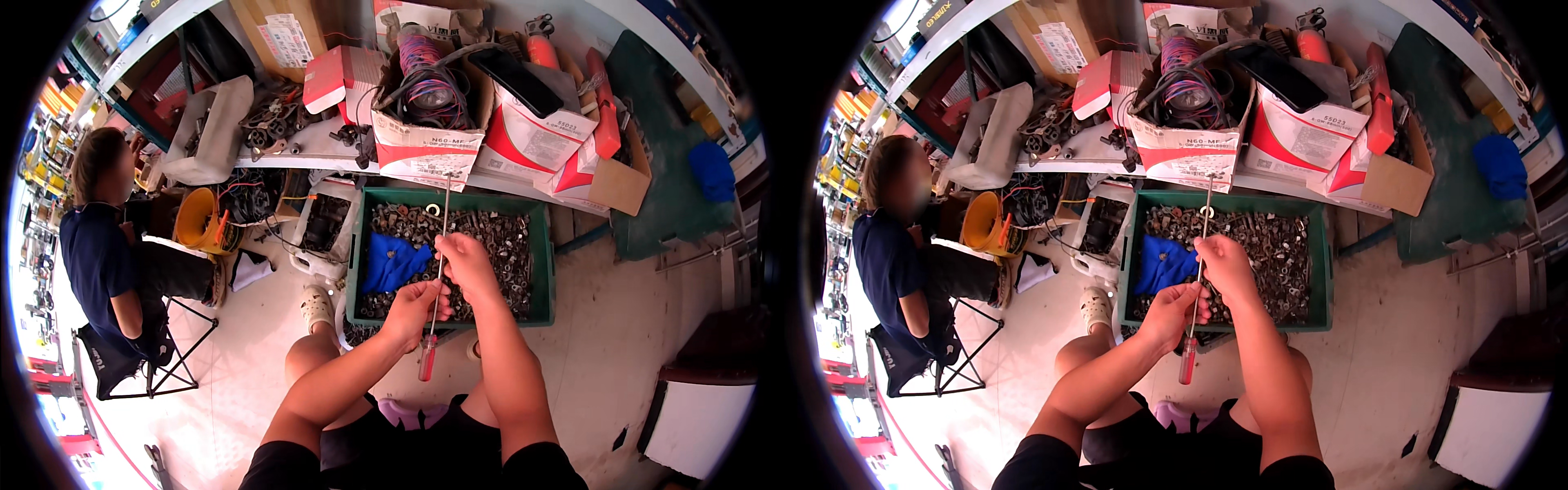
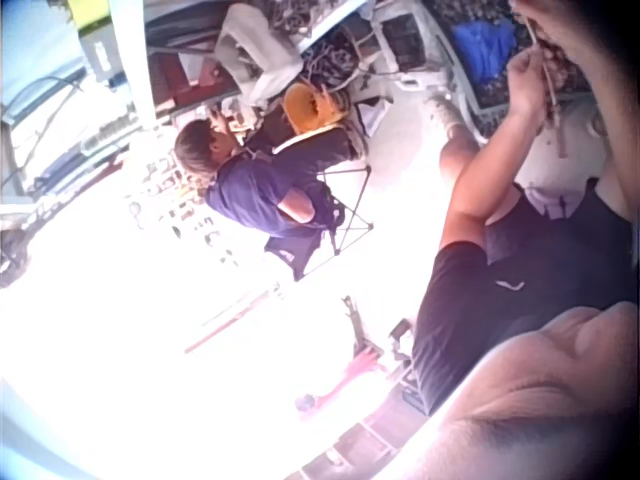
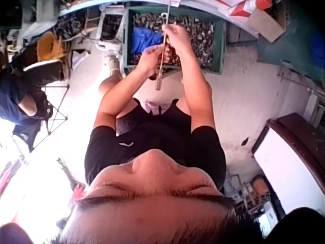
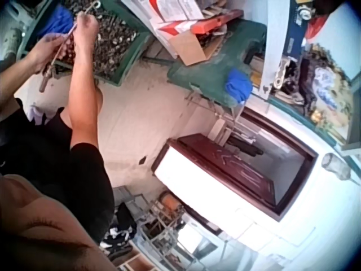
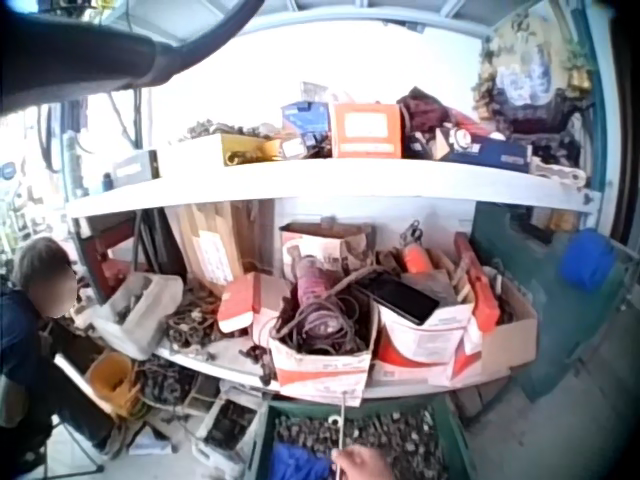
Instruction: The person sits on a low stool and uses a screwdriver to manipulate small metal lock cylinders from a green bin. They repeatedly pick up a cylinder, insert the screwdriver, and turn it while holding the cylinder in their other hand. Another person sits nearby working on a separate task.
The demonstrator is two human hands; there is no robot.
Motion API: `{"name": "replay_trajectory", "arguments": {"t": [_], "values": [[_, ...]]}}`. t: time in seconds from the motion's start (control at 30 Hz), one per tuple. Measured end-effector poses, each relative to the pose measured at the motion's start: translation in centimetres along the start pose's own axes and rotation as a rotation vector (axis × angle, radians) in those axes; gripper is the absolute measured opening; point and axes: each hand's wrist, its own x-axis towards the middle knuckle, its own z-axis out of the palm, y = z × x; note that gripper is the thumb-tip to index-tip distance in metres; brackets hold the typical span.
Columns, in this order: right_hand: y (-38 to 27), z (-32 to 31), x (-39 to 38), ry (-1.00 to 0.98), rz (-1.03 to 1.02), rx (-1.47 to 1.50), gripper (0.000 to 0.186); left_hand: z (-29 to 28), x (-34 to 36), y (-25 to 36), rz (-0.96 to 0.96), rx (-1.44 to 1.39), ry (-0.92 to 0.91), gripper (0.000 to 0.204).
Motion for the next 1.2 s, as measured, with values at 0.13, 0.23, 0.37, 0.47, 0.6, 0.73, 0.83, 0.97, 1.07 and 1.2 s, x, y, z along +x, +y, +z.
{"name": "replay_trajectory", "arguments": {"t": [0.13,0.23,0.37,0.47,0.6,0.73,0.83,0.97,1.07,1.2], "values": [[-0.9,-1.2,-1.1,-0.237,0.157,0.195,0.025,-0.9,0.0,0.4,-0.01,0.002,-0.036,0.026],[0.0,-1.7,-0.7,-0.257,0.092,0.16,0.022,-0.7,0.0,0.6,-0.04,0.002,-0.051,0.025],[0.3,-1.5,-0.7,-0.192,0.066,0.117,0.021,0.1,-0.3,1.2,-0.056,0.021,-0.01,0.016],[0.6,-1.0,-0.5,-0.118,0.085,0.11,0.02,0.0,-0.1,0.9,-0.056,0.014,0.024,0.015],[1.3,-0.5,0.1,-0.039,0.064,0.068,0.022,-0.1,0.4,0.2,-0.025,-0.008,0.059,0.017],[1.4,-0.3,0.3,0.019,0.08,-0.013,0.027,-0.1,0.3,0.3,-0.05,0.01,0.103,0.019],[1.5,-0.5,0.4,-0.024,0.057,-0.036,0.025,-0.4,0.3,0.2,-0.052,0.039,0.074,0.023],[-0.3,-0.4,-0.8,-0.174,0.117,0.135,0.021,-1.0,0.0,0.2,-0.076,0.096,0.052,0.03],[0.0,-0.9,-0.7,-0.213,0.1,0.168,0.022,-1.3,0.0,0.3,-0.102,0.11,0.036,0.032],[1.6,-1.2,0.4,-0.188,0.043,0.093,0.019,-0.9,0.0,0.3,-0.12,0.055,0.047,0.027]]}}
